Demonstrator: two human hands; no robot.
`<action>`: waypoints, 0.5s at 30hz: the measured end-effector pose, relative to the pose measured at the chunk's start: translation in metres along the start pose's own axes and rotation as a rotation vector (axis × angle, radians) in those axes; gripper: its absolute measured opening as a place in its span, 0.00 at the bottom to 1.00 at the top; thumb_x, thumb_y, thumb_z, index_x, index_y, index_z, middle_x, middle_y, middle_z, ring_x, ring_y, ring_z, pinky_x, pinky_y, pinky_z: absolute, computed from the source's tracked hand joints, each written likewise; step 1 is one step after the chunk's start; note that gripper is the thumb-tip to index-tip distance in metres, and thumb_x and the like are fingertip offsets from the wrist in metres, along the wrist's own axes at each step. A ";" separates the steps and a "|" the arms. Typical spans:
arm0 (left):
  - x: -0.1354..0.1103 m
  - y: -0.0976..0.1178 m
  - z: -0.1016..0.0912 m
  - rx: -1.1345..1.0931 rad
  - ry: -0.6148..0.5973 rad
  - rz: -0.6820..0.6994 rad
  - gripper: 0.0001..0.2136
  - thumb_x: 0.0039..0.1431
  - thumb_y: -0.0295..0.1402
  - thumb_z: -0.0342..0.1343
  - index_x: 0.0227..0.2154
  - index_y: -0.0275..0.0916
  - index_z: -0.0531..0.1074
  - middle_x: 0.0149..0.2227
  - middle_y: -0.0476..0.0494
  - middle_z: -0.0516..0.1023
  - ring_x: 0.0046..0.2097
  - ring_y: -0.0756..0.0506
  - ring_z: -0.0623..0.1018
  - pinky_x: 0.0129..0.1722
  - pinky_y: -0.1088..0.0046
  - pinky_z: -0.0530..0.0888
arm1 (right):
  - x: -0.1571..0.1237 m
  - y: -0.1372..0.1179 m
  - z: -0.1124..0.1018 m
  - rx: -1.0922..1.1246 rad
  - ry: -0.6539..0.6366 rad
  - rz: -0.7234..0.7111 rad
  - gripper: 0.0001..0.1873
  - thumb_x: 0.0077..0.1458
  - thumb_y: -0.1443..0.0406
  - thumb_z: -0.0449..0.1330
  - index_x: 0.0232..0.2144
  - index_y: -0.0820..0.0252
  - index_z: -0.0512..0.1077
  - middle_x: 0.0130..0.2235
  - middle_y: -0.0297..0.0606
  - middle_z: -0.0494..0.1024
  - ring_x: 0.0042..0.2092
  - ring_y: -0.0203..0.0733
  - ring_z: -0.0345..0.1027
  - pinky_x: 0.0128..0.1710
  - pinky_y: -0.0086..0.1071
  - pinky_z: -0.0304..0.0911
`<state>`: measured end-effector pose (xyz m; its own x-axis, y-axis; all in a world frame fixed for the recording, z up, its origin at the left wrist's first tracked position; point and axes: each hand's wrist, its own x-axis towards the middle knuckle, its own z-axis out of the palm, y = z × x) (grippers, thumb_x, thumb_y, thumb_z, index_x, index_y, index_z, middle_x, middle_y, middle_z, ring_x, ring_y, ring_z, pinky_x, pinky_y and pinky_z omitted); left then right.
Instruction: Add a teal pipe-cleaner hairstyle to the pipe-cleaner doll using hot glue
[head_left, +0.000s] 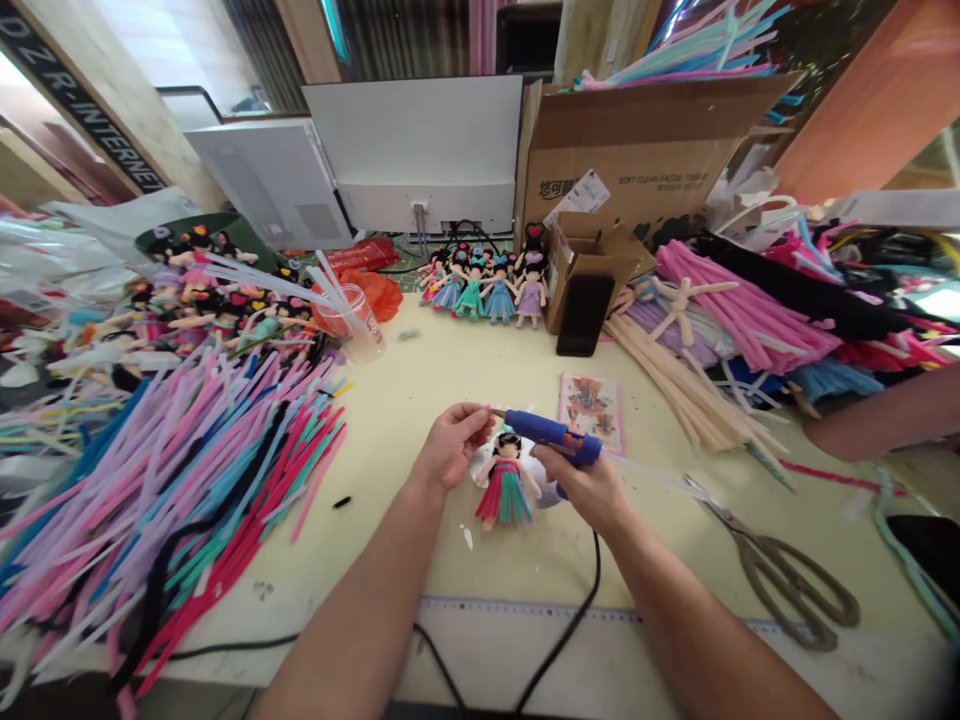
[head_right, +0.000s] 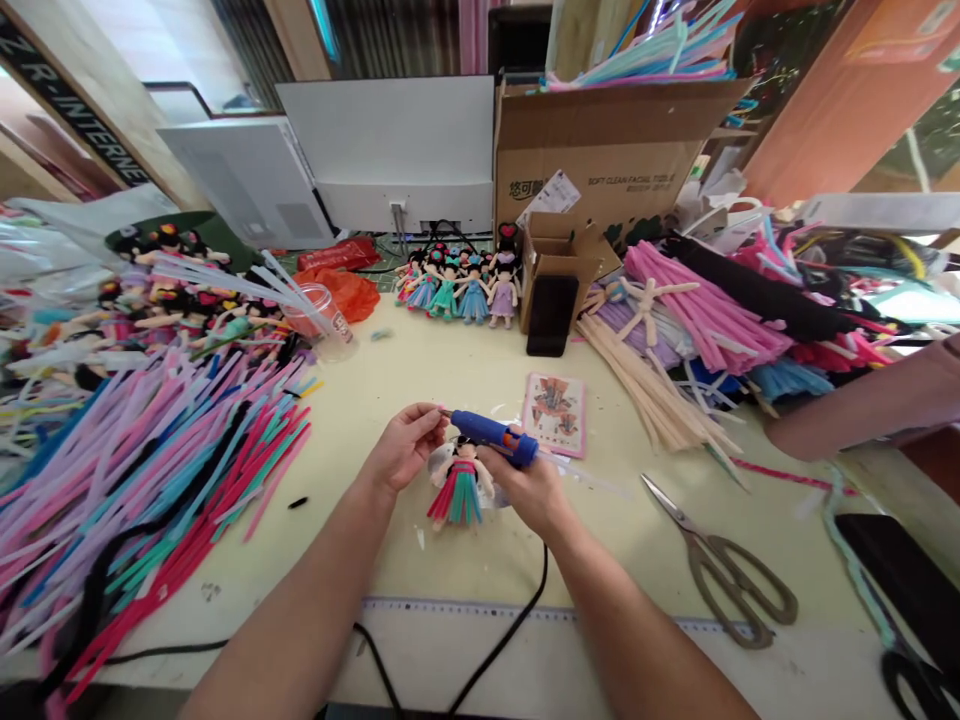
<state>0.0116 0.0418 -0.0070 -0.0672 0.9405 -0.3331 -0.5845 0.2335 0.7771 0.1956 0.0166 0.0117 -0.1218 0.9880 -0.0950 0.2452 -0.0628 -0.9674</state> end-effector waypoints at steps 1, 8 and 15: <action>0.000 0.000 0.000 0.000 -0.009 0.002 0.16 0.32 0.34 0.72 0.25 0.34 0.74 0.23 0.47 0.77 0.26 0.54 0.73 0.29 0.80 0.69 | 0.000 0.001 -0.001 -0.001 0.007 0.008 0.15 0.48 0.53 0.60 0.21 0.57 0.69 0.19 0.31 0.66 0.22 0.34 0.57 0.22 0.30 0.56; -0.004 0.001 0.002 0.021 -0.039 0.008 0.14 0.34 0.34 0.71 0.24 0.34 0.74 0.24 0.48 0.76 0.26 0.54 0.72 0.29 0.78 0.68 | 0.003 0.008 -0.003 -0.003 0.011 0.023 0.16 0.48 0.52 0.61 0.23 0.58 0.70 0.19 0.32 0.67 0.21 0.35 0.58 0.20 0.31 0.56; -0.004 0.001 0.000 0.028 -0.086 0.022 0.14 0.36 0.35 0.70 0.25 0.34 0.75 0.25 0.48 0.76 0.26 0.55 0.72 0.30 0.78 0.67 | 0.005 0.009 -0.003 0.002 0.014 0.031 0.14 0.48 0.53 0.62 0.27 0.58 0.72 0.20 0.31 0.67 0.23 0.36 0.61 0.22 0.31 0.59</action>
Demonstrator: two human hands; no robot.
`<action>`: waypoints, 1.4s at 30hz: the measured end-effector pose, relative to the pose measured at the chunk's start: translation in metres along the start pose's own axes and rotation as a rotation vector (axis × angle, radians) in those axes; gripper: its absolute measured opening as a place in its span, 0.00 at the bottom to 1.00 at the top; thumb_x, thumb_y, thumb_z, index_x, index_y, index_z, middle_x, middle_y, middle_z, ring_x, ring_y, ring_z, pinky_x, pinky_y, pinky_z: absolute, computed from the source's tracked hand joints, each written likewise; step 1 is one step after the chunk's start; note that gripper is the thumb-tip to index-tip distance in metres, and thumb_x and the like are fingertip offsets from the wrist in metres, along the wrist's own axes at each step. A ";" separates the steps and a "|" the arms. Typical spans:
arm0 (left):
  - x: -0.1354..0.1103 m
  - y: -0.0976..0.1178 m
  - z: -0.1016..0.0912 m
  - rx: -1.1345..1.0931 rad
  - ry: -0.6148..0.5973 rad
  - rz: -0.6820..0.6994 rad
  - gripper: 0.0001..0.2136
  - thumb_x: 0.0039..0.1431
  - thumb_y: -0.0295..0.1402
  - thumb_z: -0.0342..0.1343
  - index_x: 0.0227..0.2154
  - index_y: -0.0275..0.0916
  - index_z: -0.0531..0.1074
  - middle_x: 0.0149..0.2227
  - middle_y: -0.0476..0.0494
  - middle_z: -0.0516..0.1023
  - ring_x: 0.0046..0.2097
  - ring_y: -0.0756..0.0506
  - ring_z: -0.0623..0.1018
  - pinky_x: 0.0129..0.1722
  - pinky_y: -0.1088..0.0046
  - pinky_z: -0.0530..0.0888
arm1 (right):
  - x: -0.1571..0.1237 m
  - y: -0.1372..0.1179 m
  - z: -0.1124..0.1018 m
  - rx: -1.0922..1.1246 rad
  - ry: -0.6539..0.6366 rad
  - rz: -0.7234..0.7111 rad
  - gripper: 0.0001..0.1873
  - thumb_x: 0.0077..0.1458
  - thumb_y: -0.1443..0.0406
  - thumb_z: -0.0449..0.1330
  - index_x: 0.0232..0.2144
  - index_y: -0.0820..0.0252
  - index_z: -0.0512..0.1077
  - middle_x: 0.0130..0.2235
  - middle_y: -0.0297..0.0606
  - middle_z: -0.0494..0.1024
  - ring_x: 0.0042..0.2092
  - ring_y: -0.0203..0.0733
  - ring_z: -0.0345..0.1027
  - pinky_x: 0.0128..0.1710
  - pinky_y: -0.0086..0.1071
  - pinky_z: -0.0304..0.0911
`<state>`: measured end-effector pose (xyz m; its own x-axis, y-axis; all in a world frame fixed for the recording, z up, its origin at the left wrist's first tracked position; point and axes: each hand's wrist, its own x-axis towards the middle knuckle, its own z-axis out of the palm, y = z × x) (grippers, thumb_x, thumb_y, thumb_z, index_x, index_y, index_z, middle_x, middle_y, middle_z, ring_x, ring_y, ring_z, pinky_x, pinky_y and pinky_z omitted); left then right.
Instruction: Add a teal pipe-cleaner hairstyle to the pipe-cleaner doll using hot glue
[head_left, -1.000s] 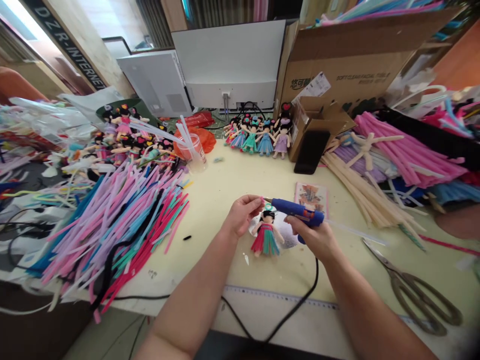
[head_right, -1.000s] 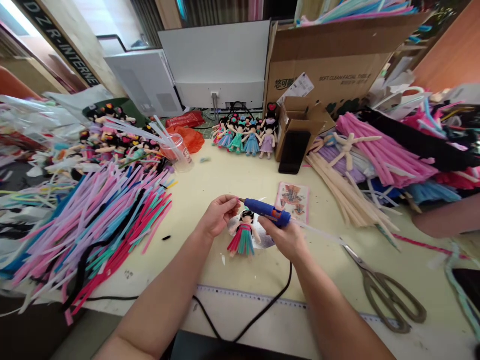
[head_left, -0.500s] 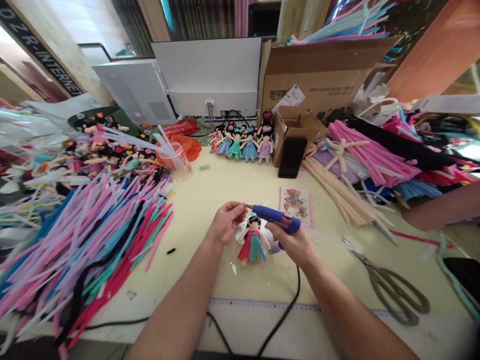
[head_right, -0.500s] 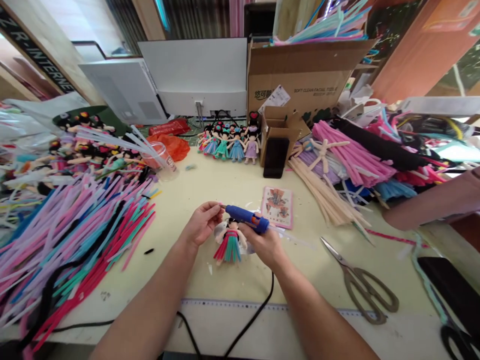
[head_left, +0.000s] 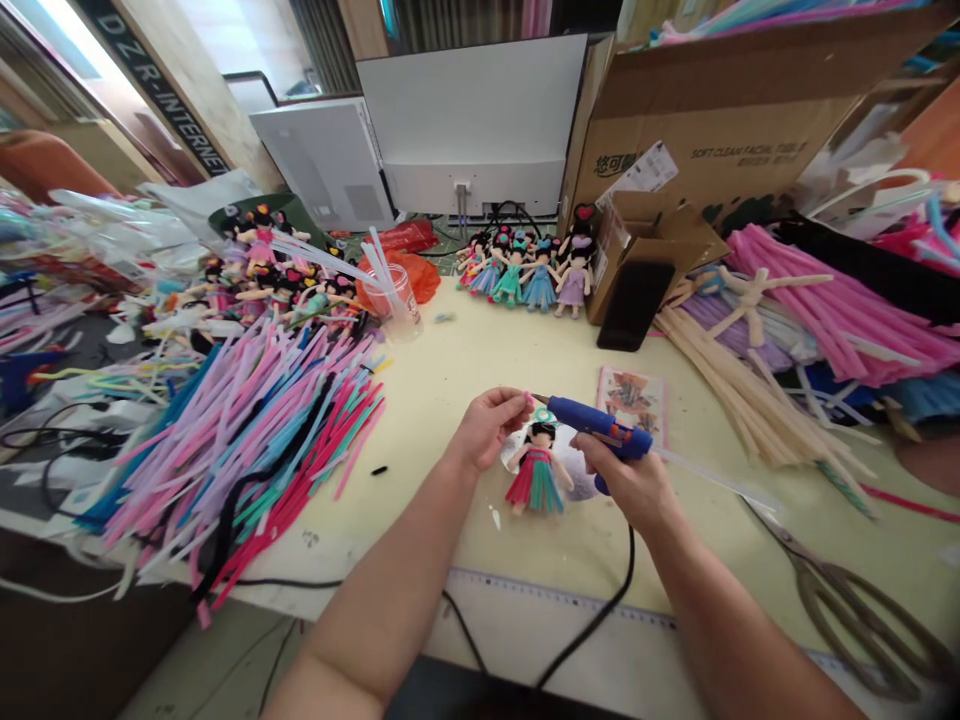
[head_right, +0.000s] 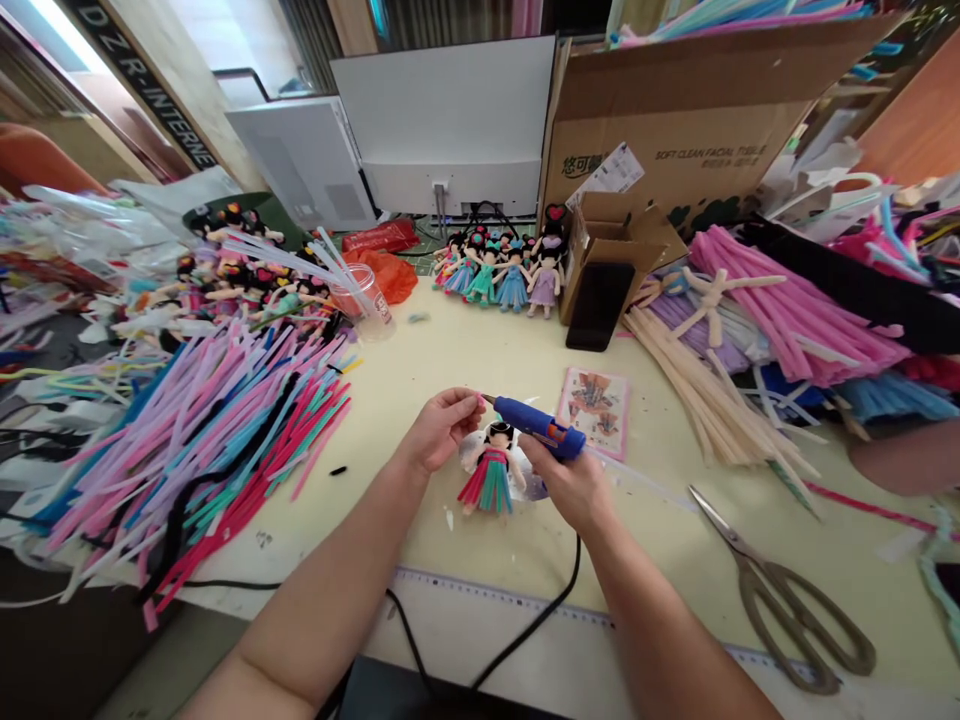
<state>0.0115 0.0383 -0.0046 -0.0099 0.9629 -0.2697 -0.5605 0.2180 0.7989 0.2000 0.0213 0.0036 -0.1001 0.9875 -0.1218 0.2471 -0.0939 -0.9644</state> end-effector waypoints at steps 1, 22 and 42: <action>0.000 0.000 0.000 0.002 -0.006 0.001 0.14 0.36 0.35 0.70 0.25 0.34 0.75 0.25 0.48 0.76 0.26 0.55 0.72 0.30 0.78 0.67 | 0.000 0.000 0.000 -0.007 0.004 0.001 0.14 0.48 0.53 0.62 0.27 0.58 0.72 0.20 0.31 0.67 0.23 0.36 0.60 0.22 0.31 0.59; 0.001 -0.002 -0.002 0.018 -0.042 0.035 0.14 0.38 0.36 0.70 0.27 0.34 0.75 0.25 0.47 0.77 0.27 0.54 0.73 0.30 0.77 0.66 | 0.000 0.001 -0.001 -0.090 0.028 -0.028 0.16 0.47 0.51 0.61 0.21 0.57 0.68 0.17 0.31 0.65 0.20 0.35 0.56 0.19 0.31 0.54; 0.003 -0.002 -0.004 0.028 -0.032 0.042 0.13 0.37 0.35 0.70 0.26 0.35 0.76 0.26 0.47 0.78 0.27 0.53 0.73 0.31 0.76 0.67 | 0.001 0.002 0.000 -0.141 0.095 -0.037 0.15 0.45 0.52 0.62 0.22 0.58 0.72 0.18 0.32 0.67 0.21 0.36 0.58 0.19 0.31 0.55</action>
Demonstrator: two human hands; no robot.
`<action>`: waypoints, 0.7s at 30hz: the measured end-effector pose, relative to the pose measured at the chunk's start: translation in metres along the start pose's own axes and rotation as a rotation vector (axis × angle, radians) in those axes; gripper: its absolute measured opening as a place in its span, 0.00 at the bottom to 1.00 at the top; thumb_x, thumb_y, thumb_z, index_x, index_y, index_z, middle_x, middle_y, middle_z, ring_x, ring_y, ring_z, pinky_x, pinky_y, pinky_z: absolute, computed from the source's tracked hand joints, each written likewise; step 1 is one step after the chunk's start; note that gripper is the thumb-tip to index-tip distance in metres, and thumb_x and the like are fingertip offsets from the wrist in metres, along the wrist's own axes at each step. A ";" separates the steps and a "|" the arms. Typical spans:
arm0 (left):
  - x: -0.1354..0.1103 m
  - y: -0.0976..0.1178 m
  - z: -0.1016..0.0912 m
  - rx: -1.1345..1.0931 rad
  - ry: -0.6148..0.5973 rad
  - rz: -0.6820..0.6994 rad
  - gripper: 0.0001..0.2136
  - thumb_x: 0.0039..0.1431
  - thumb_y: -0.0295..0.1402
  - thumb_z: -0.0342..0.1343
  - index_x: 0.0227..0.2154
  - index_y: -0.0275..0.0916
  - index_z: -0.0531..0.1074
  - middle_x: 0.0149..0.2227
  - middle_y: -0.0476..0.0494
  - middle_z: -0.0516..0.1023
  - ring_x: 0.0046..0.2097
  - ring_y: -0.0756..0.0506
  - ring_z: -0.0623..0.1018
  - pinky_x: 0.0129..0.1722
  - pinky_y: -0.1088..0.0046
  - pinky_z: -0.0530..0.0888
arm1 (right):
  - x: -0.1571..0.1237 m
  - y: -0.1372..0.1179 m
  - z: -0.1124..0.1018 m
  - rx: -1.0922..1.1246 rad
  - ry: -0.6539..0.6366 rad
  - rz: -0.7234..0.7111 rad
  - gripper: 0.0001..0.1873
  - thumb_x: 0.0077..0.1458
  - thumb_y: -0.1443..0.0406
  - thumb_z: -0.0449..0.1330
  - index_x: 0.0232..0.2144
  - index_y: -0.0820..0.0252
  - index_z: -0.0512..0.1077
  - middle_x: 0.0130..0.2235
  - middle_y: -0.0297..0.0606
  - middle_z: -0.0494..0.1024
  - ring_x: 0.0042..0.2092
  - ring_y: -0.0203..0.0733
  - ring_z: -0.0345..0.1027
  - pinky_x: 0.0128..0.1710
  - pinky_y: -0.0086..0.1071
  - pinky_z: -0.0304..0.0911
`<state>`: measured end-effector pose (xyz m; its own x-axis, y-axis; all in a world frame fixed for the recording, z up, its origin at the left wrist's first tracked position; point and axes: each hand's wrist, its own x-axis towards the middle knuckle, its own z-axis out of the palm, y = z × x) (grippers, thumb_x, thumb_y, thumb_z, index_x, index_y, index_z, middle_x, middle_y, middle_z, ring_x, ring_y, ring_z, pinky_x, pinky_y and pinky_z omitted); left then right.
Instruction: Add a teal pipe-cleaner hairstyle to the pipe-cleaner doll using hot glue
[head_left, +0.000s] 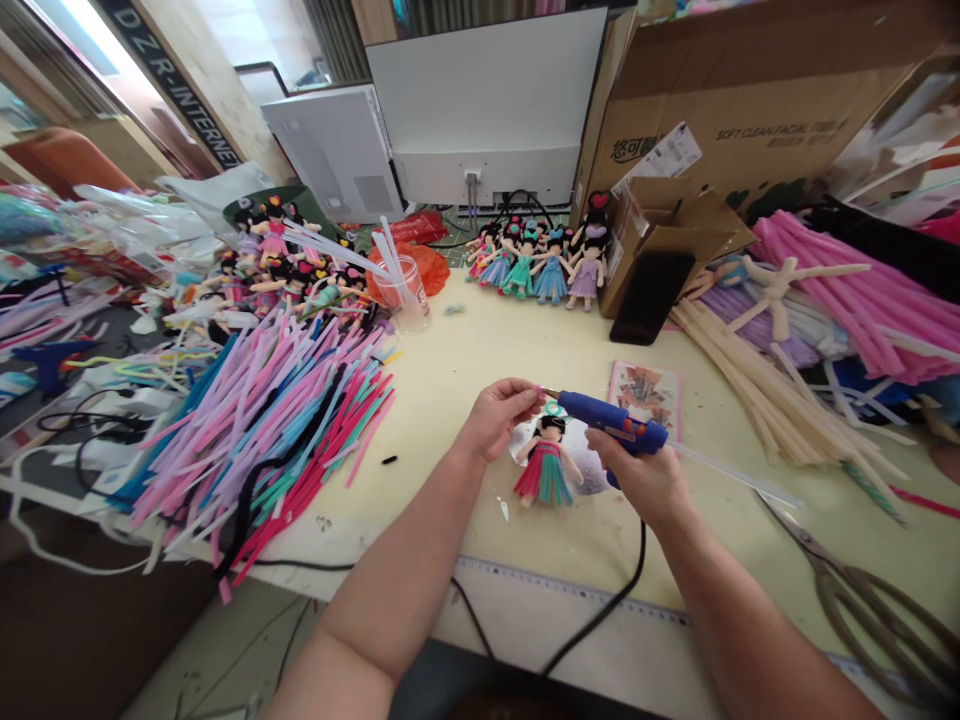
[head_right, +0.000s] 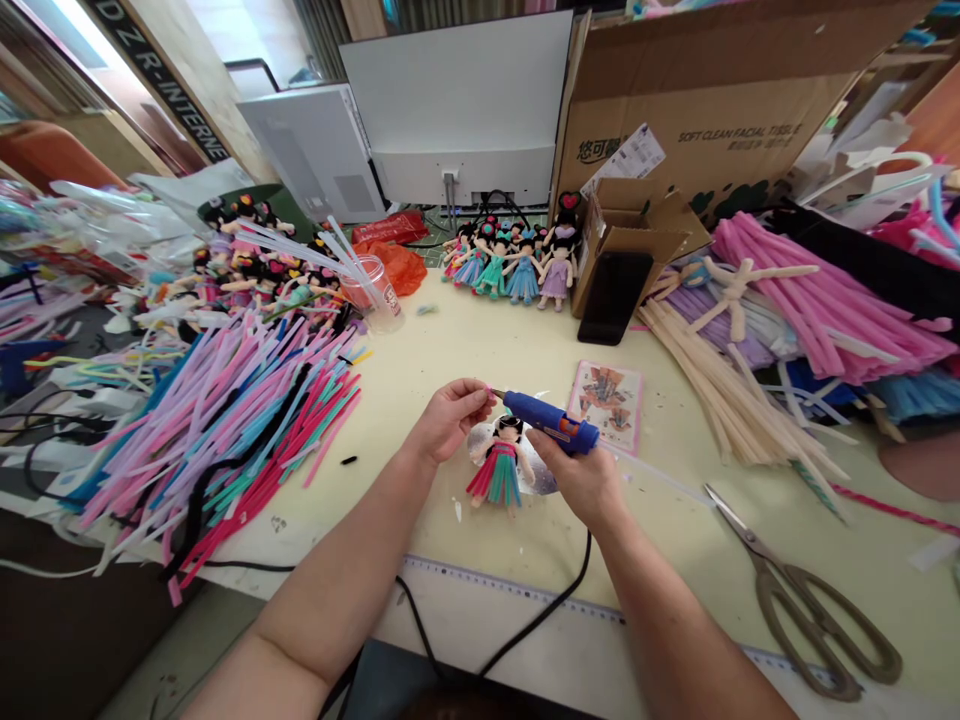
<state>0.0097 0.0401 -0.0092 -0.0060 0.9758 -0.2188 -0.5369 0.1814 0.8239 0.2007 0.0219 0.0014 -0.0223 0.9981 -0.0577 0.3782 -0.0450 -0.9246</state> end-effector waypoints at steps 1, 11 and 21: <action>0.000 0.000 0.000 0.003 0.001 0.000 0.13 0.37 0.35 0.70 0.26 0.35 0.76 0.26 0.47 0.78 0.27 0.53 0.73 0.31 0.76 0.67 | 0.000 0.000 0.000 -0.007 0.001 0.001 0.15 0.45 0.52 0.62 0.22 0.58 0.72 0.18 0.32 0.67 0.21 0.35 0.58 0.19 0.31 0.55; -0.001 0.002 0.001 -0.002 -0.005 0.005 0.14 0.36 0.35 0.70 0.26 0.35 0.76 0.25 0.47 0.78 0.27 0.53 0.74 0.31 0.77 0.68 | 0.000 -0.003 0.000 0.010 0.015 -0.003 0.16 0.44 0.52 0.63 0.25 0.59 0.75 0.18 0.33 0.68 0.21 0.35 0.58 0.20 0.30 0.56; 0.000 0.001 0.001 -0.003 -0.013 0.004 0.13 0.36 0.35 0.70 0.26 0.35 0.76 0.25 0.47 0.78 0.27 0.54 0.74 0.32 0.77 0.69 | 0.001 -0.003 0.001 0.021 0.039 0.041 0.19 0.41 0.51 0.64 0.26 0.60 0.76 0.19 0.32 0.69 0.21 0.34 0.58 0.20 0.30 0.56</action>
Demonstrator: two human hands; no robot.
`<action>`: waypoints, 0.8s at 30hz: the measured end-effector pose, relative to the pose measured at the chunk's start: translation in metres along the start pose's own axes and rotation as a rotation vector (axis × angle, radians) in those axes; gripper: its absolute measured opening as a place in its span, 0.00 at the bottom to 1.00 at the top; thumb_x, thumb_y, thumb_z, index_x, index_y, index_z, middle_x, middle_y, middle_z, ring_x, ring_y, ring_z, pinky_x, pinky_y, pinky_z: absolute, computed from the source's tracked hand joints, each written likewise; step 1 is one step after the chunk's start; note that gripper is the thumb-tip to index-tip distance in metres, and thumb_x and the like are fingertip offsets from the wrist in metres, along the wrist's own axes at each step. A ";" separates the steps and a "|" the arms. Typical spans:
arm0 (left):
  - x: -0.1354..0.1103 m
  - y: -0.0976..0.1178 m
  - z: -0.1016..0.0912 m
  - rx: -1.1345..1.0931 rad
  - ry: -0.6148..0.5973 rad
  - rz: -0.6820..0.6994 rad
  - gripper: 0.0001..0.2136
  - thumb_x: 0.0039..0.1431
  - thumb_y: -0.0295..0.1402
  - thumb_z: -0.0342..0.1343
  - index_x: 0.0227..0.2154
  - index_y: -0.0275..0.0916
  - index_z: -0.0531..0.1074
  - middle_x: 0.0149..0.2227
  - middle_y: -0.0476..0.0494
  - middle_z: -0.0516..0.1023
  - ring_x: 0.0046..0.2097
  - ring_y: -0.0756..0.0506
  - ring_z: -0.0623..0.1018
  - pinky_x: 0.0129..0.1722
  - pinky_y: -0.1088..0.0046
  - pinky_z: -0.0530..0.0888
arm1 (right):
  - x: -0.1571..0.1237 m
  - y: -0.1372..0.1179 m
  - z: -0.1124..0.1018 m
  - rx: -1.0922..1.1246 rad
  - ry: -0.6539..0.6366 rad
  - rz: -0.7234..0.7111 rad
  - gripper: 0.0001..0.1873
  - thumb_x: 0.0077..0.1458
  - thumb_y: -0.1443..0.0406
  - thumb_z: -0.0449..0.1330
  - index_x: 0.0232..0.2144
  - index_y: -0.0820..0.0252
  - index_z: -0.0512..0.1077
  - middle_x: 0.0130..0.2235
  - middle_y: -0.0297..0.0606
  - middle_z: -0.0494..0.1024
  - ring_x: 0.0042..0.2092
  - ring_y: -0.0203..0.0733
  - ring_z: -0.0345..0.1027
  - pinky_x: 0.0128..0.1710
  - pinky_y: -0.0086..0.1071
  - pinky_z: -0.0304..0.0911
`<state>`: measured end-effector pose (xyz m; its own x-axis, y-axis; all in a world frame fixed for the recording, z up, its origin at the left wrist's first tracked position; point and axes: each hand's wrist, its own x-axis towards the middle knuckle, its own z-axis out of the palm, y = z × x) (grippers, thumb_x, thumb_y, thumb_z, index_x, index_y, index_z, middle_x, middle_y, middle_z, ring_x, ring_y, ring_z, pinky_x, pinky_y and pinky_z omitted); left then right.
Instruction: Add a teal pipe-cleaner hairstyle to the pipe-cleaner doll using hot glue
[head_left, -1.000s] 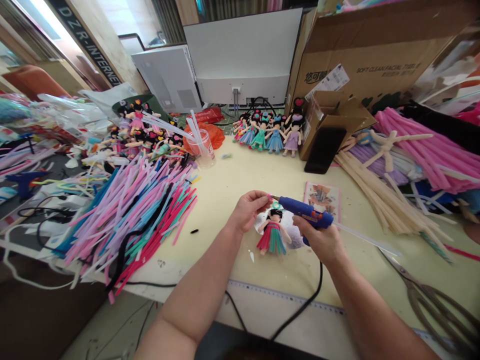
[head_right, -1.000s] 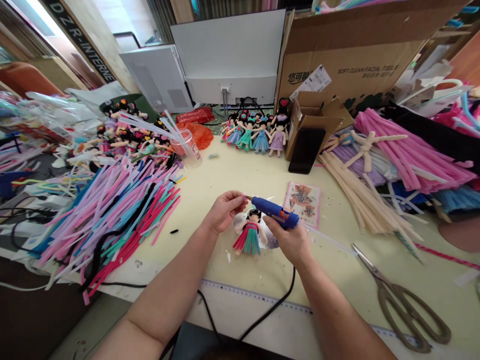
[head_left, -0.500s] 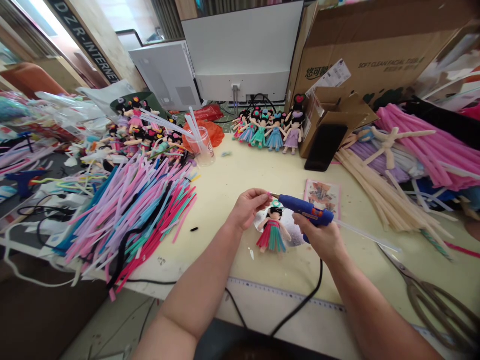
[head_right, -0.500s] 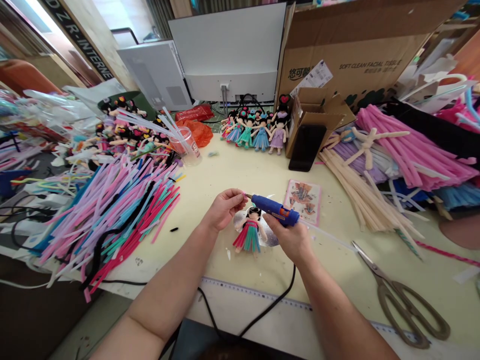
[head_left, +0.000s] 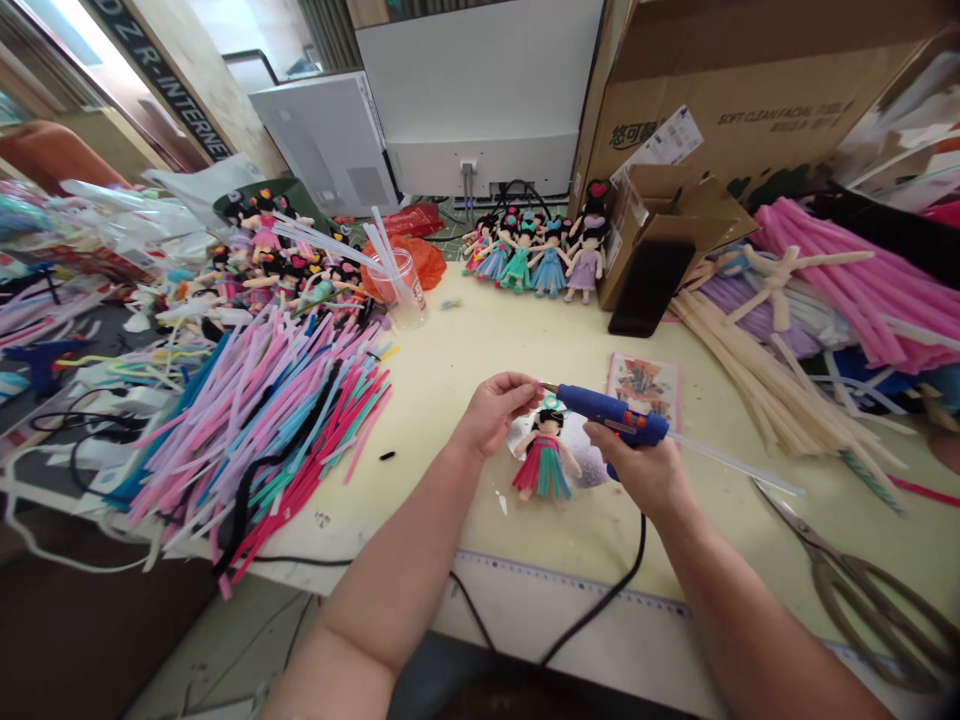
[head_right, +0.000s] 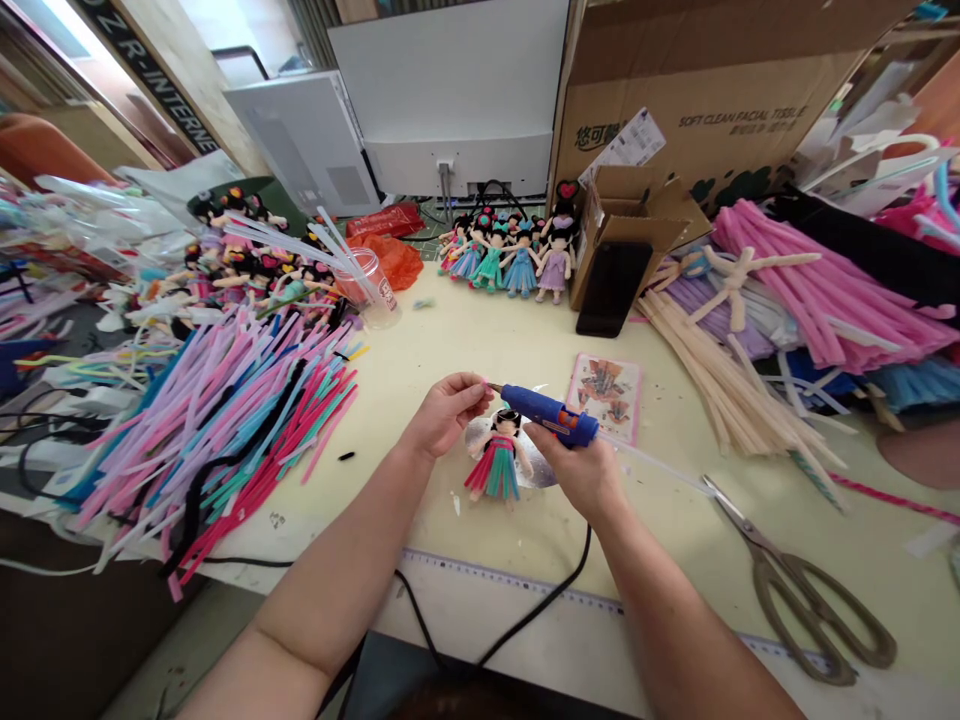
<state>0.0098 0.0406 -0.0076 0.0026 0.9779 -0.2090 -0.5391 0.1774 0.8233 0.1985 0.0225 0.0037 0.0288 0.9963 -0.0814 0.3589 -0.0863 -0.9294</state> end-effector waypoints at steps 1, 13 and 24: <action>0.000 0.000 0.000 -0.001 0.000 0.001 0.13 0.36 0.35 0.70 0.26 0.35 0.76 0.25 0.47 0.78 0.27 0.54 0.74 0.32 0.77 0.69 | 0.000 -0.001 0.000 0.005 0.000 -0.004 0.18 0.41 0.51 0.64 0.26 0.60 0.76 0.19 0.32 0.69 0.21 0.34 0.58 0.20 0.30 0.56; 0.000 -0.001 -0.001 0.017 -0.013 0.005 0.13 0.38 0.35 0.70 0.26 0.35 0.75 0.26 0.47 0.78 0.27 0.54 0.74 0.33 0.76 0.69 | 0.000 0.002 -0.001 0.015 -0.018 -0.042 0.18 0.44 0.53 0.64 0.32 0.61 0.77 0.22 0.33 0.72 0.22 0.34 0.59 0.21 0.30 0.57; -0.001 0.001 0.001 0.003 -0.008 0.004 0.13 0.36 0.35 0.70 0.25 0.35 0.76 0.25 0.47 0.78 0.27 0.54 0.74 0.31 0.77 0.69 | 0.000 0.000 -0.001 0.002 -0.012 0.002 0.19 0.42 0.52 0.64 0.30 0.60 0.76 0.23 0.33 0.71 0.22 0.34 0.58 0.23 0.30 0.57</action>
<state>0.0102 0.0402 -0.0065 0.0072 0.9794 -0.2019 -0.5364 0.1741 0.8258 0.1992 0.0225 0.0040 0.0179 0.9960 -0.0877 0.3575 -0.0883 -0.9298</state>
